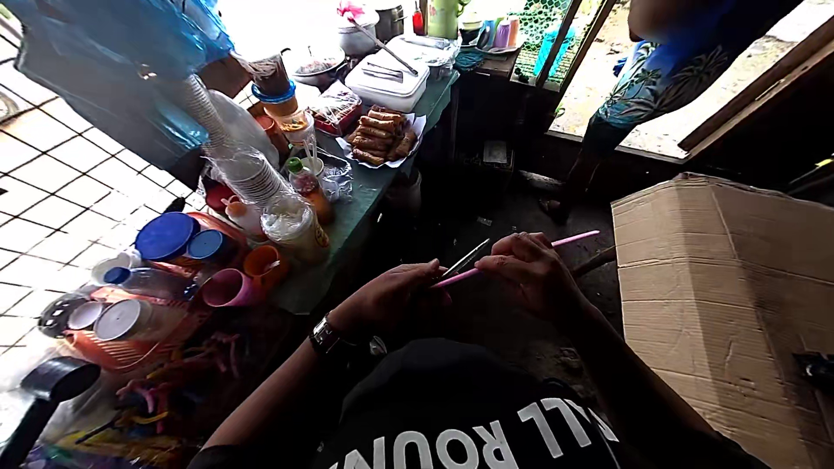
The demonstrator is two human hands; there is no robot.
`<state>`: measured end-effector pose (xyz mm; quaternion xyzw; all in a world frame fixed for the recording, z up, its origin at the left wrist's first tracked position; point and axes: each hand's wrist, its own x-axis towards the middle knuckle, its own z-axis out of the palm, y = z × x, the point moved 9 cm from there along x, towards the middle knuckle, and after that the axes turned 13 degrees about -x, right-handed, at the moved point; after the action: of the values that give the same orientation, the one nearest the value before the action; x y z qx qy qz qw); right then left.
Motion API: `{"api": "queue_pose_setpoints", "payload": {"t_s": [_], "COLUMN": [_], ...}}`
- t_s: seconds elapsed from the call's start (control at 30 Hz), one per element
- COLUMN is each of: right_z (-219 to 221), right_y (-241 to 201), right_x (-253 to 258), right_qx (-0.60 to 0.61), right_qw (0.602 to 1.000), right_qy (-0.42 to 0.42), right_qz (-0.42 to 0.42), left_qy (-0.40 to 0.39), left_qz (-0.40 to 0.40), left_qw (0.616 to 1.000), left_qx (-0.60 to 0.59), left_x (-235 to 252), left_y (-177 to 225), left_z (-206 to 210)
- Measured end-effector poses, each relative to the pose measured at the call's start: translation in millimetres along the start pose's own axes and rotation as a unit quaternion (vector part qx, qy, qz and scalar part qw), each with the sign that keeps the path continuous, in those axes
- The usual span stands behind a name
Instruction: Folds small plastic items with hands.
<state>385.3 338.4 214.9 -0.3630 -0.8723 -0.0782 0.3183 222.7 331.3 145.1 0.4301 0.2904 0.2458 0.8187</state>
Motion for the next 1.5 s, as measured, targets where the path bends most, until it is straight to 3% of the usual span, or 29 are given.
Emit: {"api": "queue_pose_setpoints", "payload": {"t_s": [0.3, 0.47, 0.57, 0.63, 0.7, 0.77, 0.9, 1.07, 1.3, 1.5], "right_z": [11.5, 16.2, 25.2, 34.4, 43.8, 54.9, 69.9, 68.4, 45.0, 30.0], "right_y": [-22.1, -25.4, -21.8, -16.2, -8.2, -0.5, -13.3, -38.4, -52.5, -43.9], "right_x": [-1.7, -0.3, 0.9, 1.5, 3.2, 0.9, -6.3, -5.8, 1.7, 15.5], "right_qx": [-0.042, -0.012, 0.065, 0.184, 0.307, 0.356, 0.263, 0.165, 0.119, 0.072], "right_qw": [0.998, 0.998, 0.989, 0.965, 0.931, 0.916, 0.952, 0.979, 0.989, 0.994], "right_qy": [-0.024, -0.051, -0.135, -0.185, -0.197, -0.165, -0.1, -0.095, -0.088, -0.076], "right_qz": [-0.035, -0.028, -0.021, -0.013, 0.026, 0.09, 0.123, 0.069, 0.01, 0.012], "left_qy": [0.066, 0.07, 0.021, -0.031, -0.05, 0.007, 0.218, 0.293, 0.312, 0.273], "left_qz": [-0.015, 0.015, 0.07, 0.132, 0.187, 0.223, 0.218, 0.224, 0.208, 0.302], "left_qw": [0.995, 0.955, 0.904, 0.885, 0.891, 0.911, 0.929, 0.924, 0.897, 0.811], "left_qx": [0.075, 0.288, 0.421, 0.446, 0.411, 0.347, 0.205, 0.104, 0.236, 0.42], "left_x": [-5.1, -7.9, -12.0, -17.4, -22.9, -27.2, -29.3, -29.4, -30.1, -34.4], "left_y": [-7.7, -3.1, -4.9, -5.6, 0.2, 10.2, 11.6, -1.4, -1.9, 3.0], "left_z": [-7.3, -5.7, 8.0, 20.6, 28.0, 21.4, -16.3, -38.7, -37.8, -9.5]}}
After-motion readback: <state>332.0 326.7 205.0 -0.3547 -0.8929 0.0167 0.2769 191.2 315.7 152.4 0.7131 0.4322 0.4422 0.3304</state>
